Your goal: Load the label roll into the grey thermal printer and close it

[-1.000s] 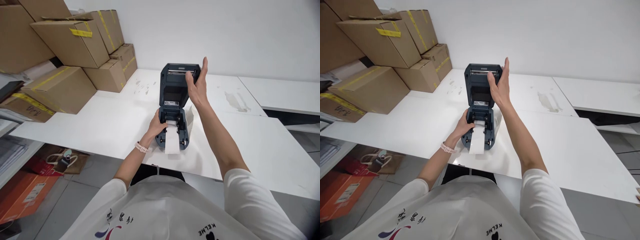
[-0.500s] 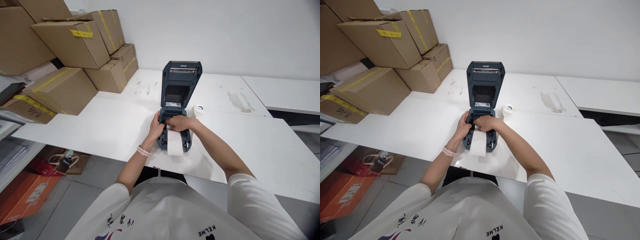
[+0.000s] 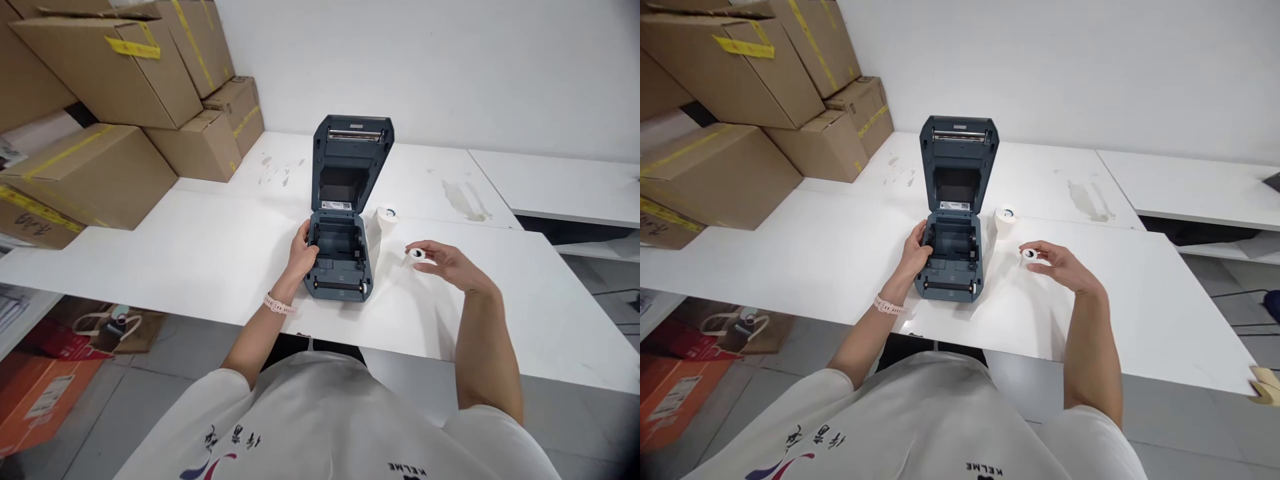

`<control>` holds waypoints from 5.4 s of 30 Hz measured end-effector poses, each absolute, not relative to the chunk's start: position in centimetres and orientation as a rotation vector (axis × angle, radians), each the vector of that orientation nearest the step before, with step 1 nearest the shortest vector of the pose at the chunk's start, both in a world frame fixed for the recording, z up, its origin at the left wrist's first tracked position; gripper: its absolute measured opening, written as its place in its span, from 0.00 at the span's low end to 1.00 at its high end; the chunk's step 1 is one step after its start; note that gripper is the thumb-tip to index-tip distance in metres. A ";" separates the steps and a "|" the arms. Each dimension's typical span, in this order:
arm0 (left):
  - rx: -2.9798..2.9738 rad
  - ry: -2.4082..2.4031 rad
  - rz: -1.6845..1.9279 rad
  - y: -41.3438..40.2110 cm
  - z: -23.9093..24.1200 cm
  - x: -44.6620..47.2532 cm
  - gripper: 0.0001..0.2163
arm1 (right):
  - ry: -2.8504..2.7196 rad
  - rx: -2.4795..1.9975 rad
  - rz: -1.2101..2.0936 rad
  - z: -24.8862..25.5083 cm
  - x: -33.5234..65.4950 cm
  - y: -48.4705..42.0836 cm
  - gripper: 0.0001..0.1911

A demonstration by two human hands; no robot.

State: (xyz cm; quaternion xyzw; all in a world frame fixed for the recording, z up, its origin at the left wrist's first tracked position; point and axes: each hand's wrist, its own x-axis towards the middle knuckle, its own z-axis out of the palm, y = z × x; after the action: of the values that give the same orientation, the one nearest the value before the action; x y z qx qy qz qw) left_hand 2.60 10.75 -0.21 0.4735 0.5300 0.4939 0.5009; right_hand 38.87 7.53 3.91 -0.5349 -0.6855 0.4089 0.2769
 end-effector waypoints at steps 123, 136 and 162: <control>1.036 1.128 0.997 -5.2 -0.5 3.9 0.21 | -1.185 -1.287 1.205 0.0 21.0 2.2 0.54; 1.157 1.455 1.446 -4.4 -1.2 1.2 0.12 | -1.425 -1.509 0.953 4.3 20.6 4.6 0.54; 1.391 1.211 1.065 9.7 1.3 0.6 0.45 | -1.598 -1.180 0.377 9.4 21.5 12.0 0.46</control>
State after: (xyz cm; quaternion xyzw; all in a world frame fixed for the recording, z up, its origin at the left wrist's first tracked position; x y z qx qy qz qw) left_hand 0.57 9.73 1.30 0.5712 0.4975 0.4374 0.4847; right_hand 21.50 11.99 9.40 -0.4945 -0.6697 0.1579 0.5310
